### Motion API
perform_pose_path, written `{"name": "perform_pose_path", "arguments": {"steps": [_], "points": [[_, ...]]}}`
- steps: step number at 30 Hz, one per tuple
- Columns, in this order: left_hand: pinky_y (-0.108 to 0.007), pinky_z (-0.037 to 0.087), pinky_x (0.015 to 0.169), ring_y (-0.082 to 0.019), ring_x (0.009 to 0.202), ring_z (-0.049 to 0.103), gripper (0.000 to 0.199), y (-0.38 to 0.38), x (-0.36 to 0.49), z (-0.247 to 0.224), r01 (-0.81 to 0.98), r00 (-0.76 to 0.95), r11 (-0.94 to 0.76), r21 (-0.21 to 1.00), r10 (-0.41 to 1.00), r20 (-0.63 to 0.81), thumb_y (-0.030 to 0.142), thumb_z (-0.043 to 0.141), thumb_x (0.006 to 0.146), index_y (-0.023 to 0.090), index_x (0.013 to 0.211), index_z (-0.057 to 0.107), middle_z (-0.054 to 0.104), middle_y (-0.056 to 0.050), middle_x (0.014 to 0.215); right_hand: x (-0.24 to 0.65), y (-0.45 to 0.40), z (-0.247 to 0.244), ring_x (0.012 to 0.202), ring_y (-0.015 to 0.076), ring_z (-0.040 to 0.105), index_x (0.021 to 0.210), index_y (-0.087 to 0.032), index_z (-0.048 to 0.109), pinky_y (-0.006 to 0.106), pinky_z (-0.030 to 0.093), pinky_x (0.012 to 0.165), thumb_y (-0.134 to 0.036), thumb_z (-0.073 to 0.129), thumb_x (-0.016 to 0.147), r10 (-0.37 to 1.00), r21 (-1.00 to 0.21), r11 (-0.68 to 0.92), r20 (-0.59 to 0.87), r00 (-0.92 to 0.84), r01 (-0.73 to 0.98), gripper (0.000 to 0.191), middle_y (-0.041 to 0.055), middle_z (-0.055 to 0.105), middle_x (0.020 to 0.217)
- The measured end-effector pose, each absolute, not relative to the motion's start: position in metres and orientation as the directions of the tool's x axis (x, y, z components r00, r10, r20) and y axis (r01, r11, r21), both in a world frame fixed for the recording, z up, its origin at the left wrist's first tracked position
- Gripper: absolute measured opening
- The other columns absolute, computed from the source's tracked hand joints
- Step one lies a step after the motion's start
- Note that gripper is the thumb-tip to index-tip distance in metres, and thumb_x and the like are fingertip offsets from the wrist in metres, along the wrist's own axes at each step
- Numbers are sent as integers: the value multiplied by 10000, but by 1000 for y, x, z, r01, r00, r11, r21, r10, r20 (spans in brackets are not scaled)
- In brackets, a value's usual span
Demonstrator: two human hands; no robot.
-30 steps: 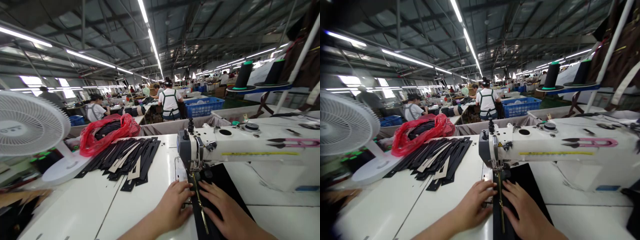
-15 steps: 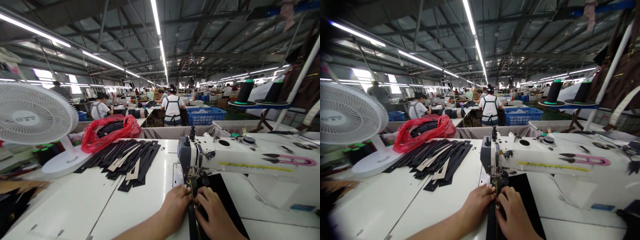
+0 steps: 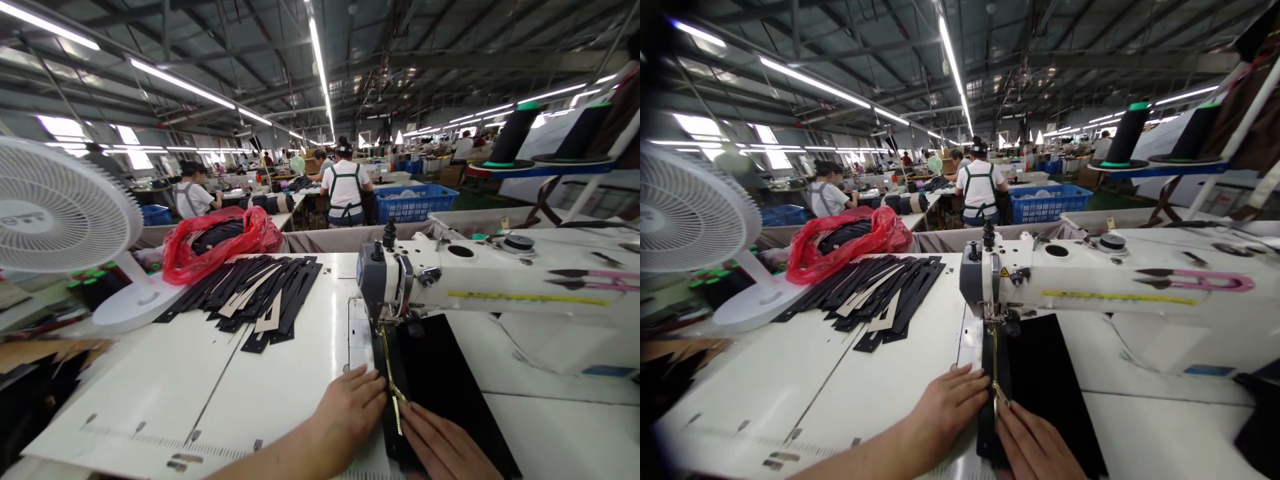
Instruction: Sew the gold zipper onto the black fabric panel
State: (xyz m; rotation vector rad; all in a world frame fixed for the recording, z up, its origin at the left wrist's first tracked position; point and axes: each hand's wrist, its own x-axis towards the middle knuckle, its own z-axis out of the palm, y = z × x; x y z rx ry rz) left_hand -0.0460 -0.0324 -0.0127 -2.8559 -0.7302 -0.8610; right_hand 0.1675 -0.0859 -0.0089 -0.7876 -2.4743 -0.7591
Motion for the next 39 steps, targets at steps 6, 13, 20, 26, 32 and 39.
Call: {"name": "perform_pose_path", "arguments": {"steps": [6,13,20,26,32,39], "points": [[-380,398,1014,-216,1149,527,247,-45,-53,-1,463,756,-861,209,507,414,157,458,895,156,1125,549,599,-67,1211,160,-96,-4,935,228,591,1073,-108,631,336,512,732,-118,351,867,473,210,709,567,-674,674,347,79,650,1103],[-313,460,724,-200,789,602,214,-37,-42,33,589,589,-658,470,747,308,325,701,740,168,855,612,655,-35,836,156,-56,52,652,153,591,748,-219,659,262,476,589,-271,461,881,887,-550,461,273,-372,696,243,15,640,701],[-229,438,559,-146,615,608,146,-20,-36,41,605,535,-610,511,787,307,261,611,819,164,710,620,649,2,665,159,-40,69,651,160,604,830,-218,670,258,475,558,-347,540,842,892,-580,438,187,-411,687,183,8,650,727],[-396,455,930,-263,1101,552,303,-61,-53,24,423,788,-848,320,518,333,212,506,845,130,1129,570,607,-123,1167,146,-93,9,852,195,637,975,-148,661,302,540,727,-65,419,823,514,-29,752,653,-557,659,298,73,691,944],[-405,418,1006,-254,1208,480,328,-39,-45,10,566,696,-788,242,614,372,244,467,905,99,1195,514,525,-166,1280,144,-94,20,795,210,636,895,-146,673,346,543,710,-197,450,869,610,-63,704,563,-557,707,231,86,689,879],[-476,324,1073,-287,1245,438,317,-26,-36,-4,606,736,-793,64,589,334,279,495,903,71,1140,526,520,-209,1272,156,-32,1,1191,251,481,1210,-31,533,439,454,955,-171,334,894,698,-8,617,466,-543,787,399,187,525,1267]]}}
